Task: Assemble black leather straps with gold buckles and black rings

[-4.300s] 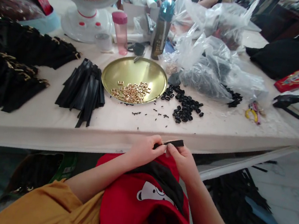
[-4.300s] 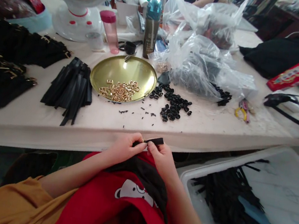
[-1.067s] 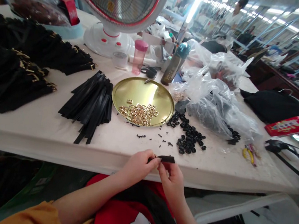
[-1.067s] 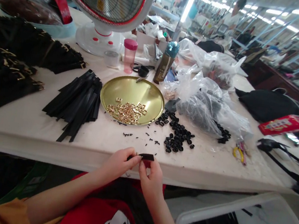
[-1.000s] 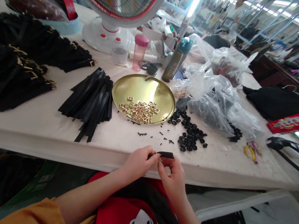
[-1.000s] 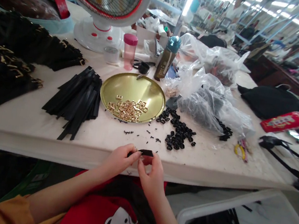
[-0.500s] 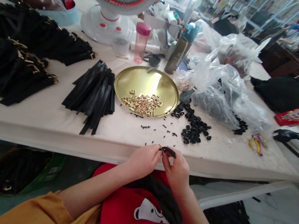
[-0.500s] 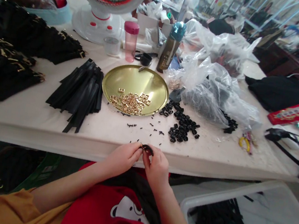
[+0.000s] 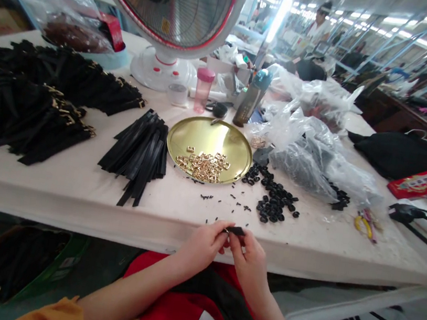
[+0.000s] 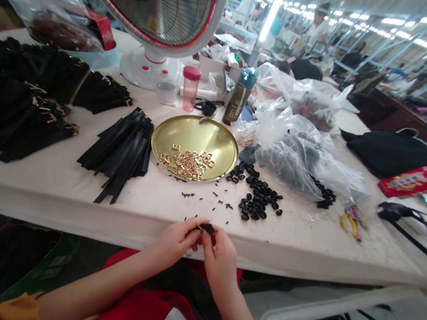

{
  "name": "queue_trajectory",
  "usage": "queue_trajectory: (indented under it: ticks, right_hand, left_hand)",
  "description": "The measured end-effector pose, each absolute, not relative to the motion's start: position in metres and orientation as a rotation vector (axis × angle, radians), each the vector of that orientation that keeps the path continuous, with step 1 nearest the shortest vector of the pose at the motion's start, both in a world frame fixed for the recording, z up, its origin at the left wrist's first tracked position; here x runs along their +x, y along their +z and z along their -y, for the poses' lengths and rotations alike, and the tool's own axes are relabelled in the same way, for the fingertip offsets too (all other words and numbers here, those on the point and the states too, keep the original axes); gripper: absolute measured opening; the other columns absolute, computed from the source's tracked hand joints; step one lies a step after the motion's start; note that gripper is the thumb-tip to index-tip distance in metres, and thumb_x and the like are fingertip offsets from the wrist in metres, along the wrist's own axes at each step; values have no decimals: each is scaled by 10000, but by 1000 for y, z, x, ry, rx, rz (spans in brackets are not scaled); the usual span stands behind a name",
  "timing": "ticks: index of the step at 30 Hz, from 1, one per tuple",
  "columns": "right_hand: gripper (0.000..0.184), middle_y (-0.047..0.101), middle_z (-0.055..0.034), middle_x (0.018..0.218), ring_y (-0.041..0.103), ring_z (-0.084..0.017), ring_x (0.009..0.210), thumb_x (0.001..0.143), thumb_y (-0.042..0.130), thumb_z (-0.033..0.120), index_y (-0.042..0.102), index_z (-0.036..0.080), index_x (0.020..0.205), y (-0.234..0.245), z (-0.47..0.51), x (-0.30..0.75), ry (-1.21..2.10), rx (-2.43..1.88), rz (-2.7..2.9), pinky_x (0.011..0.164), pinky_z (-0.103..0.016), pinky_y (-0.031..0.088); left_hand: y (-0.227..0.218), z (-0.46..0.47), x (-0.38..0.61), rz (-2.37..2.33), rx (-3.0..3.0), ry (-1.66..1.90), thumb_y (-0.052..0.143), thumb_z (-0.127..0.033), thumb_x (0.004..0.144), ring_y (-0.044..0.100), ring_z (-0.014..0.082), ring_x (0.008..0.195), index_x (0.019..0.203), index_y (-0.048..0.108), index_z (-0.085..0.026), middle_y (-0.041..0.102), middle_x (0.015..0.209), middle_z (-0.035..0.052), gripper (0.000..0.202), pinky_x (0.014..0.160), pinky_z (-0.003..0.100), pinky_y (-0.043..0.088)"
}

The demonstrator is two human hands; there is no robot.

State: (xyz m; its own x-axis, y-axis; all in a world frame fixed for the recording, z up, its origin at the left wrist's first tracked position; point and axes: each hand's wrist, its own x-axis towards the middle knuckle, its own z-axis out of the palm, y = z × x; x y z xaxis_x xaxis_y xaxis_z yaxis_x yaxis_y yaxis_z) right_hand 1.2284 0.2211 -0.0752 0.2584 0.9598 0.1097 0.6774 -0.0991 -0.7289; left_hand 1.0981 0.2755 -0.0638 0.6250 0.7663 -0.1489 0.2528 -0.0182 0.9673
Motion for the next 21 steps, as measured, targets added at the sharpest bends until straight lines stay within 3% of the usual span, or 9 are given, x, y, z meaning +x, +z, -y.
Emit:
queue_trajectory:
  ticks: [3, 8, 17, 21]
  right_hand:
    - [253, 608, -24, 649, 555, -156, 598, 858, 394, 371, 536, 190, 751, -76, -234, 1236, 613, -1818, 1595, 563, -269, 406]
    - [272, 602, -23, 736, 550, -144, 645, 824, 451, 415, 527, 183, 944, -64, -287, 1266, 552, -1777, 1470, 615, -267, 435]
    - [171, 597, -58, 876, 557, -165, 744, 808, 445, 241, 596, 177, 855, -86, -422, 1282, 251, -1888, 1789, 703, -289, 416]
    - [204, 592, -72, 901, 565, -183, 774, 818, 457, 282, 613, 185, 907, -94, -458, 1278, 170, -1997, 1894, 716, -295, 408]
  left_hand:
    - [-73, -287, 1095, -834, 1444, 528, 367, -281, 848, 488, 82, 513, 1052, 538, -168, 533, 667, -18, 289, 525, 197, 417]
    - [-82, -318, 1088, -964, 1271, 581, 410, -368, 827, 425, 58, 424, 832, 505, -155, 499, 570, -43, 233, 426, 165, 357]
    - [-81, -355, 1081, -1003, 1079, 528, 446, -416, 798, 353, 36, 364, 792, 459, -152, 450, 490, -67, 265, 361, 141, 285]
    - [-85, -364, 1076, -1008, 1054, 507, 443, -407, 799, 344, 34, 359, 792, 453, -153, 430, 478, -75, 254, 358, 139, 278]
